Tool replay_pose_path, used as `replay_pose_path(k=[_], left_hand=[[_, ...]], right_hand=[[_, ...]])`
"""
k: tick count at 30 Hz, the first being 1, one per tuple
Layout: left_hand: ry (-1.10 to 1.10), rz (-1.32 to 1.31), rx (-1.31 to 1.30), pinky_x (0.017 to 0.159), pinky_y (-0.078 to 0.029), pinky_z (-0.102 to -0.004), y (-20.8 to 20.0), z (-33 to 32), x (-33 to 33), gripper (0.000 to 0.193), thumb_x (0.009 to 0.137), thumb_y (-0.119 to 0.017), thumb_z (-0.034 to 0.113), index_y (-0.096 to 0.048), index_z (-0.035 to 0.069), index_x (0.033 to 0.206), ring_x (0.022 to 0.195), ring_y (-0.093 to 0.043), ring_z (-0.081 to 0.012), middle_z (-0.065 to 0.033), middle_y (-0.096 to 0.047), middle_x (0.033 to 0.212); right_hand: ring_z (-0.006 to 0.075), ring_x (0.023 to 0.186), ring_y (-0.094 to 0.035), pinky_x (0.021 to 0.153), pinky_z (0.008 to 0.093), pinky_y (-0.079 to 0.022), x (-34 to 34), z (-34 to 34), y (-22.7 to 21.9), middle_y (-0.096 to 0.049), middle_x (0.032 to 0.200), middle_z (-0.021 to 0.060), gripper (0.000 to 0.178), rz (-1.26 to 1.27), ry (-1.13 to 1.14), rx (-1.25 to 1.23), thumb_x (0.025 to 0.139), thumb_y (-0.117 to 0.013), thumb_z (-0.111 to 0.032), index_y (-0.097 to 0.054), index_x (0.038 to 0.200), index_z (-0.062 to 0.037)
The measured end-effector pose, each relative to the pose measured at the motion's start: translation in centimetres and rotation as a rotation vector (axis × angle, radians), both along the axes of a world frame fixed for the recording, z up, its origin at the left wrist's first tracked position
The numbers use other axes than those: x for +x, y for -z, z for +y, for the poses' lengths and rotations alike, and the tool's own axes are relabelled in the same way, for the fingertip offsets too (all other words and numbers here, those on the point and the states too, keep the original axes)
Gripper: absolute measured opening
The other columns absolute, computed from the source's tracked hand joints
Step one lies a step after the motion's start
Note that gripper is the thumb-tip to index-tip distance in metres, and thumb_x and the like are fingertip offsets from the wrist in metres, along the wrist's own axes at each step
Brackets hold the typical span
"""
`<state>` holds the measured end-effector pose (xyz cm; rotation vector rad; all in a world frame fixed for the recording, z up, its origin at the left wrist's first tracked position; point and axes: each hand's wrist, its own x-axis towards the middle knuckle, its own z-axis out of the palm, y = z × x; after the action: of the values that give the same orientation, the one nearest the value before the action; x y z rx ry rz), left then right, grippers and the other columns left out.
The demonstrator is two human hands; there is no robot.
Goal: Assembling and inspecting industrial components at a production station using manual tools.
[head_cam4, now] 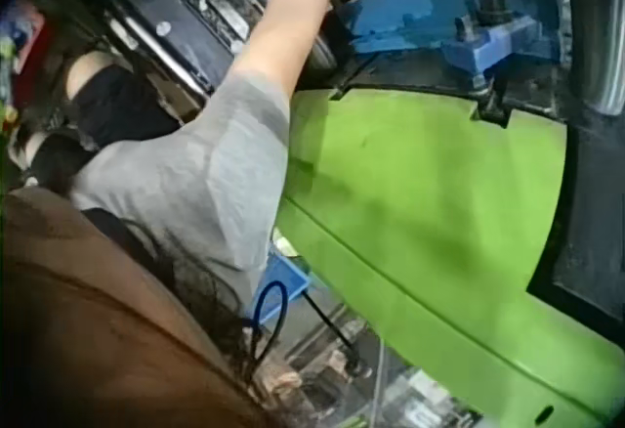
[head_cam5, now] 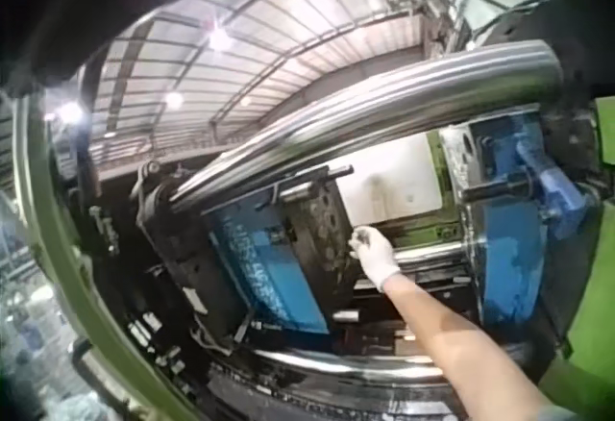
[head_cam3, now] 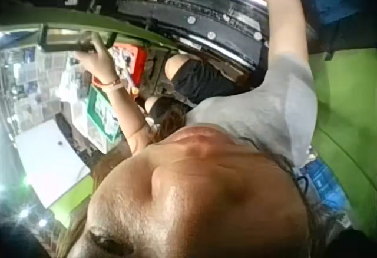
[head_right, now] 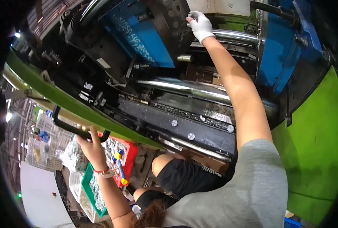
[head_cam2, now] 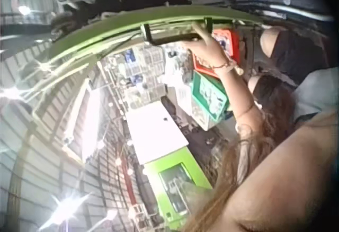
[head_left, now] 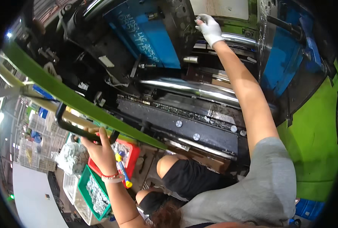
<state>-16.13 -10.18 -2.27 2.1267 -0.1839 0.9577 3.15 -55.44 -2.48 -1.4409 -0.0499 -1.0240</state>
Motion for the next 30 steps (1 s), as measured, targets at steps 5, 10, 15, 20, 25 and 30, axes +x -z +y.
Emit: replay_pose_path(k=[5, 10, 15, 20, 25, 30], left_hand=[[-0.188, -0.099, 0.149, 0.057, -0.043, -0.0282, 2.0, 2.4, 2.0, 0.024, 0.091, -0.049, 0.014, -0.040, -0.005, 0.103, 0.061, -0.049, -0.0143, -0.0089, -0.050, 0.075], [-0.118, -0.104, 0.100, 0.056, -0.042, -0.0251, 2.2, 2.2, 2.3, 0.019, 0.092, -0.046, 0.011, -0.040, -0.004, 0.102, 0.063, -0.045, -0.0104, -0.0054, -0.047, 0.076], [-0.112, -0.136, 0.114, 0.057, -0.042, -0.0257, 2.6, 2.8, 3.1, 0.017, 0.092, -0.045, 0.009, -0.038, -0.004, 0.101, 0.062, -0.045, -0.0114, -0.0059, -0.047, 0.077], [-0.086, -0.085, 0.069, 0.057, -0.043, -0.0252, 2.6, 2.9, 2.8, 0.018, 0.093, -0.044, 0.009, -0.036, -0.002, 0.103, 0.064, -0.047, -0.0116, -0.0074, -0.048, 0.080], [-0.075, -0.054, 0.057, 0.058, -0.043, -0.0251, 2.7, 3.2, 2.8, 0.020, 0.093, -0.045, 0.010, -0.035, -0.002, 0.105, 0.064, -0.047, -0.0120, -0.0082, -0.048, 0.083], [-0.096, -0.069, 0.102, 0.058, -0.043, -0.0253, 2.8, 3.2, 2.8, 0.023, 0.093, -0.045, 0.010, -0.034, -0.003, 0.109, 0.064, -0.047, -0.0120, -0.0078, -0.048, 0.083]], right_hand=[[0.0146, 0.090, -0.060, 0.074, 0.0248, -0.052, 7.6, -3.2, -1.3, -0.060, 0.103, 0.0094, 0.032, 0.097, 0.004, -0.121, 0.086, -0.057, -0.007, -0.052, 0.115, 0.0035], [0.0110, 0.077, -0.062, 0.067, 0.0243, -0.050, 11.3, -4.3, -1.6, -0.064, 0.093, 0.0070, 0.027, 0.140, 0.085, -0.046, 0.084, -0.059, -0.009, -0.058, 0.110, -0.0018], [0.0096, 0.070, -0.059, 0.064, 0.0249, -0.047, 13.2, -5.3, -1.1, -0.065, 0.088, 0.0052, 0.028, 0.156, 0.111, -0.142, 0.084, -0.060, -0.014, -0.059, 0.110, -0.0040], [0.0115, 0.070, -0.059, 0.066, 0.0261, -0.047, 12.9, -5.1, -0.5, -0.066, 0.090, 0.0063, 0.028, 0.098, 0.221, -0.326, 0.085, -0.059, -0.017, -0.059, 0.110, -0.0049], [0.0132, 0.074, -0.061, 0.069, 0.0275, -0.048, 13.9, -5.8, -0.4, -0.066, 0.093, 0.0074, 0.030, -0.024, 0.209, -0.320, 0.084, -0.059, -0.021, -0.059, 0.111, -0.0073], [0.0208, 0.084, -0.063, 0.075, 0.0306, -0.047, 14.0, -6.0, -0.4, -0.066, 0.095, 0.0097, 0.030, 0.036, 0.396, -0.439, 0.084, -0.060, -0.022, -0.059, 0.111, -0.0108]])
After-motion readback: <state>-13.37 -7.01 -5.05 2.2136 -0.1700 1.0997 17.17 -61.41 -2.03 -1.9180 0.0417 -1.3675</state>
